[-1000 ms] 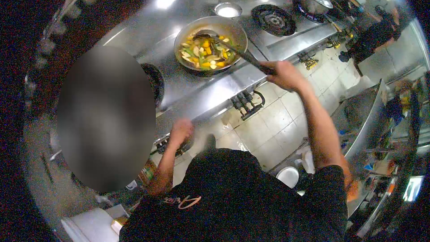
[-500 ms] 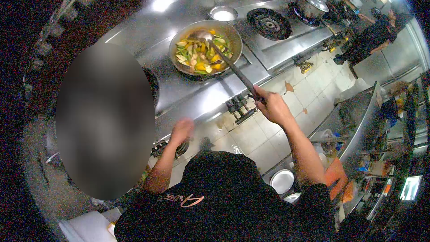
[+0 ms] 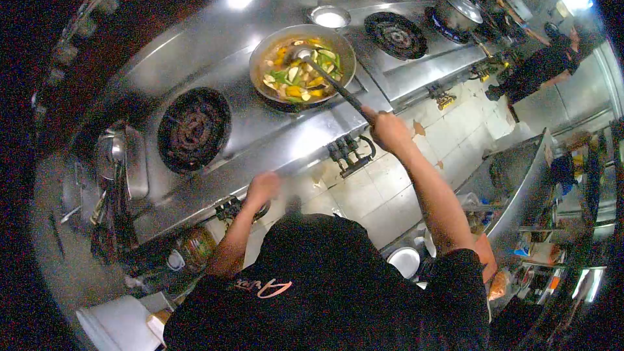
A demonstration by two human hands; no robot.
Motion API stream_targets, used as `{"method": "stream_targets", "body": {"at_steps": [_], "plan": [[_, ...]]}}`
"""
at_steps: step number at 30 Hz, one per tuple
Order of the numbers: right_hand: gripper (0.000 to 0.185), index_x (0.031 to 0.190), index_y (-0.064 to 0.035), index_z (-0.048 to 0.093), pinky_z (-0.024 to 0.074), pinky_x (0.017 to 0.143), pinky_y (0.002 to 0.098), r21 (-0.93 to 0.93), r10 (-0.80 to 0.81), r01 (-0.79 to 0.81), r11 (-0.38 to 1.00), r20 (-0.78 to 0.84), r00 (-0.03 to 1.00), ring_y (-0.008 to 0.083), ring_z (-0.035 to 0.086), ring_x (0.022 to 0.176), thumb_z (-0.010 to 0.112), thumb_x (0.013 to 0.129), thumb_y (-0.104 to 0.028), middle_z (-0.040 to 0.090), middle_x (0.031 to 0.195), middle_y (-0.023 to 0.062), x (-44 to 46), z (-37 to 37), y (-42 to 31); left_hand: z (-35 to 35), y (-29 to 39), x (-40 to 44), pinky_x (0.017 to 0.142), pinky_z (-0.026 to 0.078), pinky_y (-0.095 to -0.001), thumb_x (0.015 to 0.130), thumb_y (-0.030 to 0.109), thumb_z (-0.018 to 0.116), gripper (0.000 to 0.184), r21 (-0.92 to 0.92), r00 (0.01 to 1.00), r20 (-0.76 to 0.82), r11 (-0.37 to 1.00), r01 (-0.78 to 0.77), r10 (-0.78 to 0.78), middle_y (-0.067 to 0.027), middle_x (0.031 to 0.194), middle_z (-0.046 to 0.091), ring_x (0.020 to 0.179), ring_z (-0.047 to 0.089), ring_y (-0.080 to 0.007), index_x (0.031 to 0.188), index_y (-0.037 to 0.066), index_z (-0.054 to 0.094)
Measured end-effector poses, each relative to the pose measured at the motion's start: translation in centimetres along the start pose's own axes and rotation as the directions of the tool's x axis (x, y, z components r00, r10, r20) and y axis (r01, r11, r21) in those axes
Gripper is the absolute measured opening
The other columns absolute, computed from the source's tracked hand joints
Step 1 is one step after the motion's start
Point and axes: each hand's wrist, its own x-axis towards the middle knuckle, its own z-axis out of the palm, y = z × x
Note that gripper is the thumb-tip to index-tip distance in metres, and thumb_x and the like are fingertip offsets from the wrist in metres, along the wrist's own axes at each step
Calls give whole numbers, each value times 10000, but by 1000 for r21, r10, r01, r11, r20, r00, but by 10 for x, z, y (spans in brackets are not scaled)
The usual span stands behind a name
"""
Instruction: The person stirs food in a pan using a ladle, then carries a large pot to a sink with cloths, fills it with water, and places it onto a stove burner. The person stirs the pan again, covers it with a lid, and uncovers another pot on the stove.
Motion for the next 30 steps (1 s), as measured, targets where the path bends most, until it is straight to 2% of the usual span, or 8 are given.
{"method": "stream_targets", "body": {"at_steps": [9, 12, 14, 16, 22, 25, 28, 30], "plan": [[530, 1252, -92, 445, 448, 827, 377, 500, -12, -16, 866, 54, 998, 352, 575, 933, 588, 742, -104, 572, 1025, 229, -62, -16, 2, 2, 36, -9, 514, 468, -274, 795, 192, 599, 203, 0, 984, -2, 984, 176, -176, -82, 805, 630, 641, 594, -145, 928, 38, 596], [470, 1216, -80, 477, 460, 775, 396, 472, -26, 49, 880, -55, 998, 360, 587, 857, 574, 758, -119, 596, 958, 220, -44, 36, -14, 13, 41, -7, 500, 455, -262, 797, 204, 592, 210, -99, 979, 52, 974, 204, -199, -78, 809, 632, 611, 589, -144, 927, 39, 600], [463, 1208, -73, 484, 462, 760, 400, 507, -24, 53, 861, -64, 998, 359, 590, 839, 574, 757, -122, 602, 939, 216, -47, 40, -13, 22, 28, -1, 517, 458, -266, 794, 205, 593, 215, 167, 998, 41, 984, -54, 48, -79, 809, 632, 598, 586, -145, 927, 36, 600], [465, 1199, -53, 493, 465, 758, 384, 507, 5, 22, 861, -53, 999, 343, 603, 832, 589, 751, -134, 603, 933, 221, -64, 6, -25, 27, 36, 0, 583, 472, -291, 792, 208, 592, 222, 87, 992, 66, 990, -111, 105, -83, 813, 633, 604, 590, -167, 936, 40, 602], [498, 1218, -82, 489, 460, 752, 351, 562, 163, -259, 785, 216, 963, 313, 617, 842, 622, 743, -149, 600, 925, 233, -124, -25, -18, 28, 11, 3, 641, 480, -310, 787, 249, 594, 244, 95, 999, -18, 995, -39, 41, -94, 832, 637, 668, 614, -176, 939, 59, 612], [515, 1215, -74, 493, 461, 740, 319, 569, 146, -158, 807, 66, 987, 218, 609, 756, 626, 722, -140, 630, 938, 188, -105, 22, -18, 26, -3, -2, 627, 481, -307, 782, 270, 595, 261, 262, 992, 17, 957, -127, 127, -100, 842, 638, 648, 617, -170, 933, 58, 616], [548, 1247, -81, 458, 458, 734, 338, 570, 151, -175, 803, 90, 984, 225, 606, 746, 627, 729, -138, 605, 999, 205, -111, 10, -39, 18, 56, -28, 612, 480, -317, 775, 279, 601, 270, 193, 982, 88, 970, 150, -169, -98, 827, 638, 622, 613, -179, 931, 60, 616], [562, 1268, -94, 440, 463, 695, 328, 586, 129, -159, 795, 92, 987, 208, 588, 701, 629, 741, -147, 629, 947, 178, -121, 2, -42, 18, 29, -11, 602, 479, -317, 768, 282, 607, 278, 277, 993, 78, 959, 62, -86, -97, 808, 638, 619, 611, -179, 934, 59, 612]]}}
